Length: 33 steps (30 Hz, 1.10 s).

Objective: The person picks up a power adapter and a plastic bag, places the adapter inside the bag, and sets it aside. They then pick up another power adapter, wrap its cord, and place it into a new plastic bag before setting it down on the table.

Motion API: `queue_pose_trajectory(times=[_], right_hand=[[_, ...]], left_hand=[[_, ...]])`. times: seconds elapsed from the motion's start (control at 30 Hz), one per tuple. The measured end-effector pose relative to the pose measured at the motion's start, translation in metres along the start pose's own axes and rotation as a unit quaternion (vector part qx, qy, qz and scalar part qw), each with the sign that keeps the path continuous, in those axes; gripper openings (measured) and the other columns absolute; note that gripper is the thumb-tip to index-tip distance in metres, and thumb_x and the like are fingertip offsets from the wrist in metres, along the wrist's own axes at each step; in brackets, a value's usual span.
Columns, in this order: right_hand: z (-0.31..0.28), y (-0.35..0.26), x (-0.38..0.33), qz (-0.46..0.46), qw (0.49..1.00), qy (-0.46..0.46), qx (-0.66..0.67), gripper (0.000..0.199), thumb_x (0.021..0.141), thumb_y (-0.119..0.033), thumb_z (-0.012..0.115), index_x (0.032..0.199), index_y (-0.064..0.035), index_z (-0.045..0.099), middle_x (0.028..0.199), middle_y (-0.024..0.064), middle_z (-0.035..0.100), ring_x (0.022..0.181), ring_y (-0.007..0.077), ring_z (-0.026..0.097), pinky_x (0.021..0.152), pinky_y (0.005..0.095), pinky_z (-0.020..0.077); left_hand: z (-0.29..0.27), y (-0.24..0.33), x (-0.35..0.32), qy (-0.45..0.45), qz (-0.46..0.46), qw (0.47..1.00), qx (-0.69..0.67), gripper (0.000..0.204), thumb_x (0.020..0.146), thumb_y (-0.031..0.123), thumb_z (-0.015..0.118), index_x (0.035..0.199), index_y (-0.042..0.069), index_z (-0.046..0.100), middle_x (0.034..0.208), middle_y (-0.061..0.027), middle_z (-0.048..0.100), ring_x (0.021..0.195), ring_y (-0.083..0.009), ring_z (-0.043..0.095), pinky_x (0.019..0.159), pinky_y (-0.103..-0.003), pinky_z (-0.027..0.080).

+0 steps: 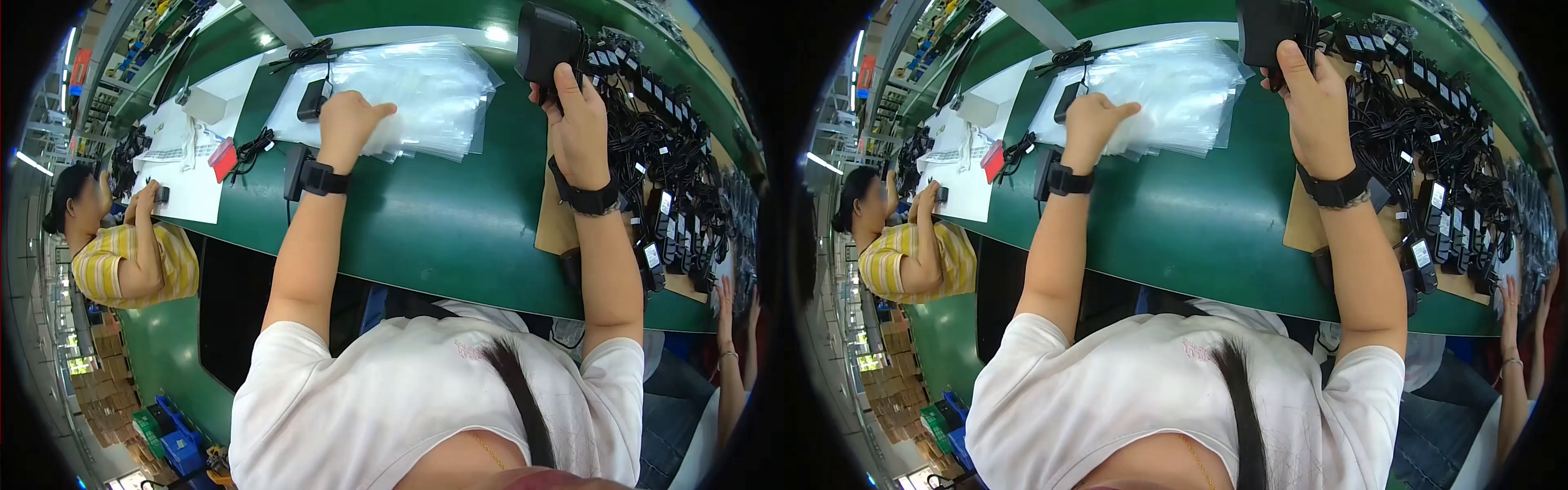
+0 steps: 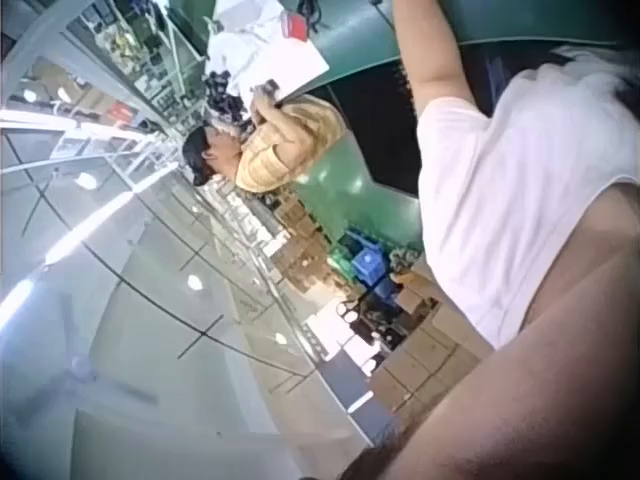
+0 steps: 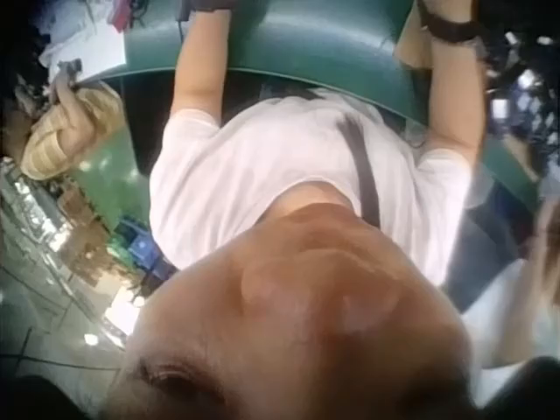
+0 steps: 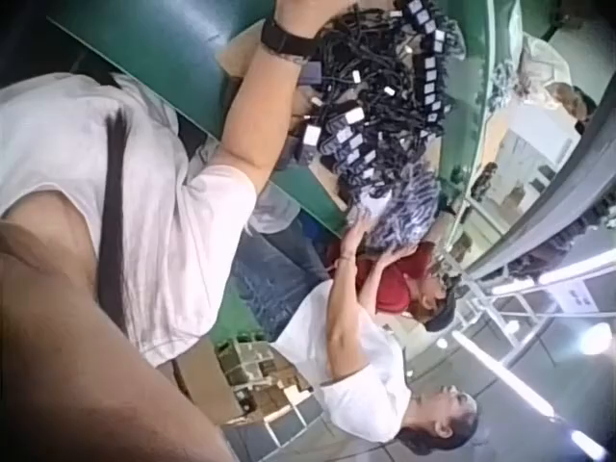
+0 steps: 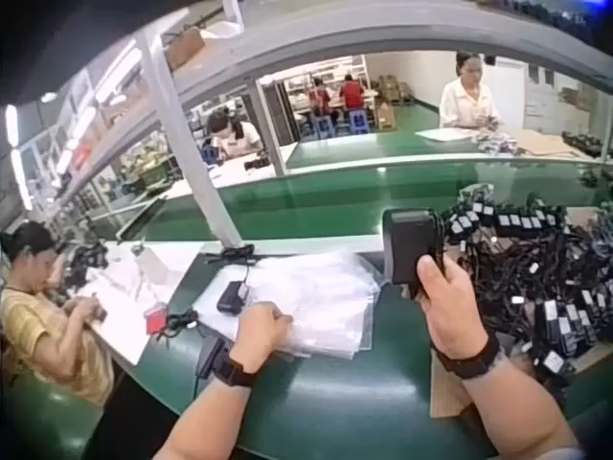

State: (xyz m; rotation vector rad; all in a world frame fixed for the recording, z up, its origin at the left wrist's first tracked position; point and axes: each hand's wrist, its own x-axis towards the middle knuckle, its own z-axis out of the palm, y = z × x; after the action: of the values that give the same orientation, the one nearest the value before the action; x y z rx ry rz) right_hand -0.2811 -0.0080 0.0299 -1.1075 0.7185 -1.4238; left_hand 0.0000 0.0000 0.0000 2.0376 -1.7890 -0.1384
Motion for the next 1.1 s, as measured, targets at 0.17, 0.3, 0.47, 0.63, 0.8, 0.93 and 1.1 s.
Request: queue_pose_trajectory(times=[0.17,0.3,0.47,0.63,0.8,0.93,1.1], right_hand=[[0.002,-0.003,-0.003,0.015,1.0,0.0,0.006,0.032,0.091,-0.029,0.049,0.098,0.0019,0.054,0.091,0.0076,0.056,0.08,0.0154,0.053,0.075,0.0289,0.0458],[0.002,-0.001,-0.002,0.055,0.997,0.01,0.053,0.032,0.091,-0.029,0.049,0.098,0.0017,0.055,0.09,0.0076,0.056,0.08,0.0157,0.053,0.073,0.0302,0.0469],[0.009,0.003,-0.004,0.098,0.993,-0.01,0.07,0.033,0.091,-0.029,0.047,0.1,0.0018,0.055,0.089,0.0082,0.056,0.08,0.0163,0.053,0.071,0.0312,0.048],[0.013,0.001,-0.006,0.18,0.965,-0.071,0.176,0.036,0.092,-0.03,0.044,0.105,0.0029,0.052,0.092,0.0112,0.055,0.081,0.0181,0.052,0.08,0.0392,0.0481],[0.034,0.016,-0.011,0.254,0.945,-0.075,0.192,0.036,0.091,-0.029,0.046,0.105,0.0041,0.049,0.089,0.011,0.052,0.078,0.018,0.051,0.087,0.0458,0.0462],[0.02,0.026,0.0,0.115,0.985,-0.02,-0.124,0.027,0.088,-0.028,0.054,0.087,-0.0017,0.055,0.076,0.0017,0.054,0.071,0.0095,0.049,0.067,0.0237,0.0416],[0.027,0.013,-0.017,-0.083,0.856,-0.141,-0.49,0.032,0.084,-0.028,0.058,0.09,0.0035,0.054,0.07,0.0089,0.055,0.069,0.0198,0.053,0.066,0.028,0.0409]], left_hand=[[0.008,-0.014,-0.001,-0.043,-0.092,0.899,-0.427,0.025,0.07,0.022,0.07,0.075,-0.002,0.065,0.061,-0.0086,0.06,0.056,-0.016,0.055,0.054,-0.027,0.044],[0.014,0.001,-0.005,0.006,-0.038,0.969,-0.245,0.027,0.069,0.023,0.071,0.069,-0.003,0.064,0.059,-0.0128,0.059,0.054,-0.0172,0.055,0.054,-0.028,0.044],[0.024,-0.004,0.002,0.009,-0.07,0.975,-0.208,0.057,0.057,0.041,0.078,0.044,0.002,0.038,0.047,-0.0088,0.044,0.043,-0.0174,0.039,0.045,-0.033,0.035],[0.008,0.052,-0.013,-0.013,0.023,0.971,-0.239,0.047,0.055,0.037,0.079,0.056,0.0,0.051,0.055,-0.0123,0.052,0.05,-0.0221,0.05,0.051,-0.032,0.042],[0.017,0.089,-0.044,-0.095,0.033,0.944,-0.315,0.036,0.056,0.026,0.078,0.072,-0.001,0.06,0.067,-0.016,0.061,0.061,-0.0275,0.059,0.059,-0.032,0.047],[0.028,0.068,-0.032,-0.05,0.03,0.943,-0.326,0.022,0.067,0.02,0.071,0.07,-0.001,0.064,0.059,-0.0116,0.058,0.056,-0.0221,0.058,0.056,-0.03,0.046],[0.023,0.061,-0.032,-0.028,-0.04,0.897,-0.439,0.022,0.075,0.02,0.065,0.076,-0.002,0.062,0.057,-0.0064,0.056,0.049,-0.0112,0.05,0.046,-0.025,0.04]])
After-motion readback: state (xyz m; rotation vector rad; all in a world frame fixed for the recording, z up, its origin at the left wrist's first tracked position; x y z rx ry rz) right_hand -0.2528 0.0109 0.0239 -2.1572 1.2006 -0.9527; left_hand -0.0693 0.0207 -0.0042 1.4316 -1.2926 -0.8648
